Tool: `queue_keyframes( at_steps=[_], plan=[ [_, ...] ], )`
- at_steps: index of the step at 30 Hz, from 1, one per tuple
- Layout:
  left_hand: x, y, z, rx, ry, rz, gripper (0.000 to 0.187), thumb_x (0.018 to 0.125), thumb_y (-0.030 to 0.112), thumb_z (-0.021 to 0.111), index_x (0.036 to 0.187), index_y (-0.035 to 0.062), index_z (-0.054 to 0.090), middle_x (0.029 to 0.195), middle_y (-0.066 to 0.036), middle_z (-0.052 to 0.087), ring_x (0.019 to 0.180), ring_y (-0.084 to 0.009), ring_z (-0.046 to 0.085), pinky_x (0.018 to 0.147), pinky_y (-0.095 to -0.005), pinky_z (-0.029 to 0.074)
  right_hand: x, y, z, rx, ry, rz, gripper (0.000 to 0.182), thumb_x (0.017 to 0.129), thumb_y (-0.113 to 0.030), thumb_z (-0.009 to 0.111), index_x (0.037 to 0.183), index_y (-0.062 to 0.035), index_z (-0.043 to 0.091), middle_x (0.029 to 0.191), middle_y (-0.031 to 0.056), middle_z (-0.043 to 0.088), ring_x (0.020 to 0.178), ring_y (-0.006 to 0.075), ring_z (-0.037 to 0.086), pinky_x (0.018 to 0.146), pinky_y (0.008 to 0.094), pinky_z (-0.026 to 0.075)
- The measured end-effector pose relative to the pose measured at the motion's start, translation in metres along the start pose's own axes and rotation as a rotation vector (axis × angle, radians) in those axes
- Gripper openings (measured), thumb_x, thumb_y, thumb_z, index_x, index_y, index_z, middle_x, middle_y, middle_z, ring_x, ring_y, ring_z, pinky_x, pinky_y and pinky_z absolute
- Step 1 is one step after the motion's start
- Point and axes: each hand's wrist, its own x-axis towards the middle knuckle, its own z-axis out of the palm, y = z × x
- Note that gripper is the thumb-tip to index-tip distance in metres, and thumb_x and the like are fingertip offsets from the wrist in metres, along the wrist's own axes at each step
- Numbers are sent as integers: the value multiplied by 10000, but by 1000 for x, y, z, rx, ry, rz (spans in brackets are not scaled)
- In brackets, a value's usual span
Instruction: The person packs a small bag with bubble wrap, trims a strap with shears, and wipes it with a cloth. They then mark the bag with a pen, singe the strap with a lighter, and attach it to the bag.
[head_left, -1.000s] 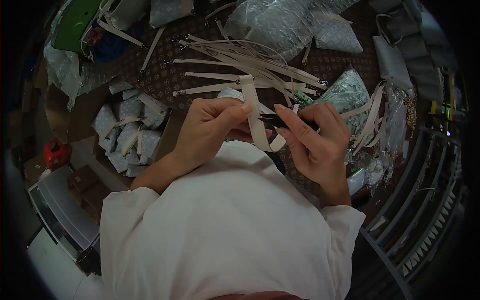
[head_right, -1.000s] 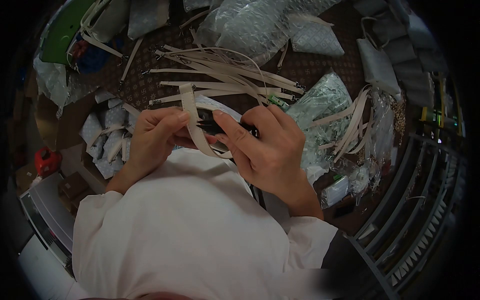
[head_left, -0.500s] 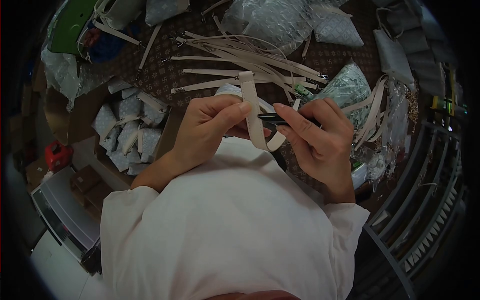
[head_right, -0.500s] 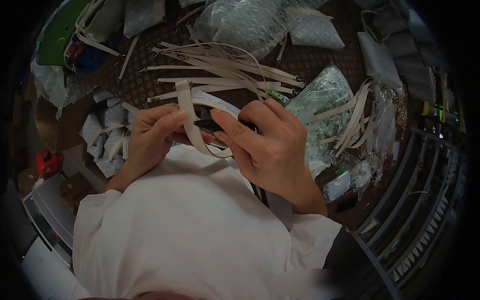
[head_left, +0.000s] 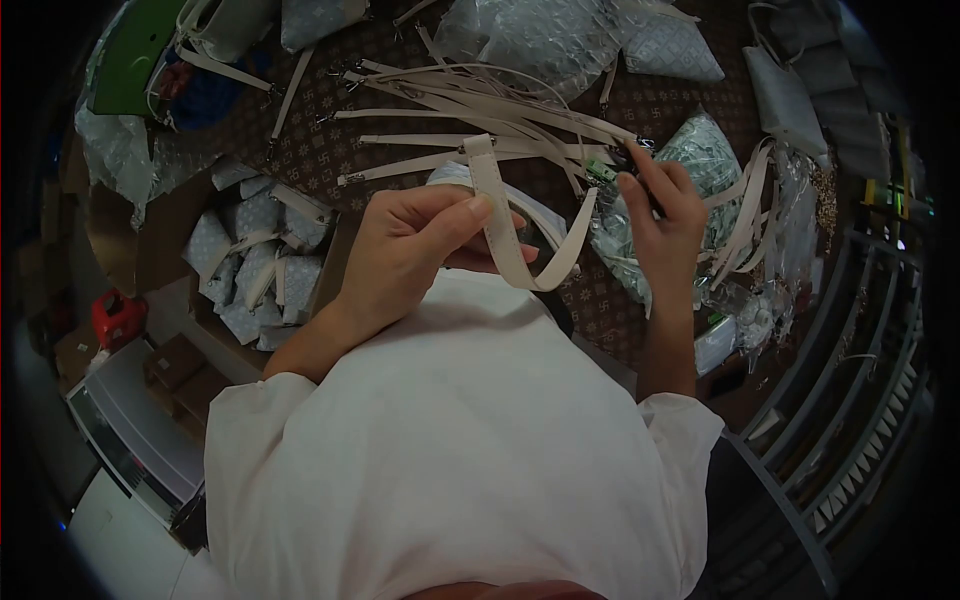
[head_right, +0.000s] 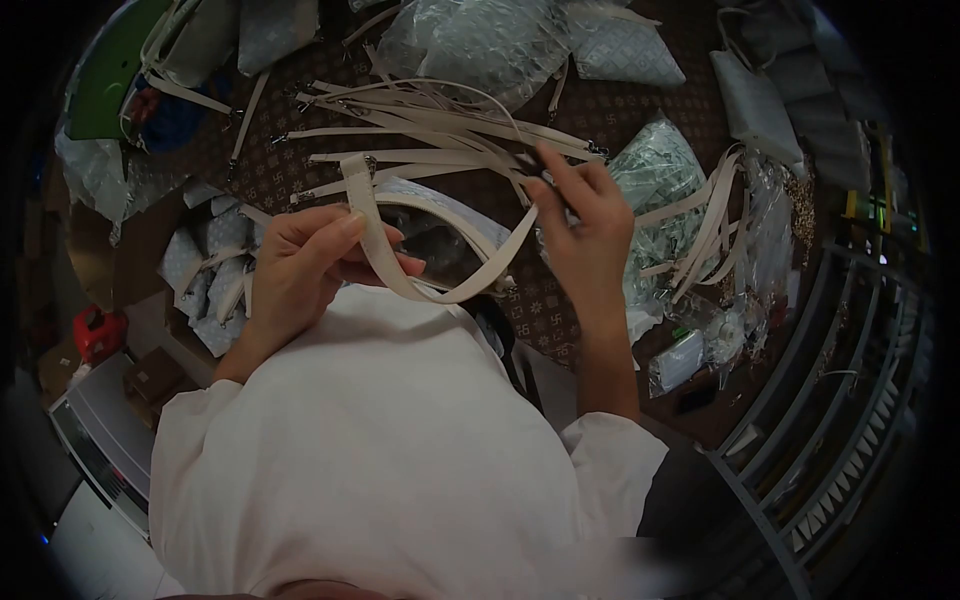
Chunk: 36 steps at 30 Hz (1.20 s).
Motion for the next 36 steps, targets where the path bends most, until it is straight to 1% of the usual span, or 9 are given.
queue_keyframes(
  at_steps=[4, 7, 11, 15, 19, 22, 27, 31, 36],
  plan=[
    [0, -2, 1, 16, 13, -7, 240, 893, 135, 511, 921, -87, 597, 859, -172, 636, 823, -235, 649, 736, -322, 552, -12, 94, 19, -345, -40, 164, 212, 802, -151, 630, 999, -75, 655, 761, 90, 555, 647, 208, 534, 571, 312, 425],
    [1, -3, 4, 62, 38, 35, 196, 871, 102, 543, 915, -81, 599, 851, -163, 636, 831, -237, 647, 735, -315, 552, -15, 90, 28, -770, 150, -224, 220, 824, -194, 610, 998, -64, 645, 842, 116, 582, 760, 241, 563, 643, 329, 444],
    [6, -5, 2, 10, 73, 36, 151, 835, 73, 587, 901, -63, 604, 850, -148, 635, 797, -216, 648, 720, -298, 554, -22, -11, 37, 692, -332, -30, 186, 832, -153, 602, 945, -8, 624, 869, 126, 602, 815, 209, 584, 630, 294, 446],
    [14, -9, -23, -126, 259, 166, 145, 814, 47, 599, 932, -38, 598, 862, -121, 632, 787, -201, 640, 690, -293, 558, -25, -28, 33, 515, -408, -89, 121, 857, -92, 571, 868, 26, 597, 607, 19, 548, 496, 69, 503, 453, 191, 389],
    [25, -5, -69, -430, 156, 226, 158, 820, 48, 589, 960, -25, 586, 862, -99, 630, 828, -196, 630, 717, -309, 553, -4, -33, 5, 481, -510, 34, 87, 840, -58, 578, 856, 25, 595, 597, 23, 548, 500, 74, 508, 448, 192, 381],
    [33, 10, -64, -74, 577, 693, 144, 837, 81, 576, 948, -10, 580, 865, -91, 631, 842, -166, 620, 746, -285, 520, 5, -39, -2, 404, -488, -187, 93, 818, -72, 608, 831, 20, 598, 590, 30, 551, 482, 78, 502, 441, 201, 378],
    [23, 16, -37, 783, -702, 120, 156, 862, 147, 556, 880, -8, 570, 693, -44, 586, 716, -107, 582, 657, -226, 450, 29, -45, -8, 414, -624, -274, 164, 769, -132, 668, 850, 4, 625, 625, 23, 562, 503, 78, 486, 454, 229, 364],
    [13, 11, -65, 399, -731, -161, 244, 900, 219, 512, 819, -7, 555, 606, -26, 538, 547, -82, 525, 533, -236, 448, 53, -6, -41, 506, -660, -353, 232, 752, -140, 685, 934, -4, 641, 698, 6, 555, 544, 80, 469, 485, 241, 346],
    [0, 36, -89, -571, -676, 147, 290, 926, 283, 453, 869, 2, 501, 551, -4, 436, 387, -95, 403, 377, -244, 389, 49, 40, -55, 332, -355, -296, 282, 747, -122, 701, 1022, -84, 652, 718, -3, 515, 580, 63, 477, 497, 205, 375]
  ],
)
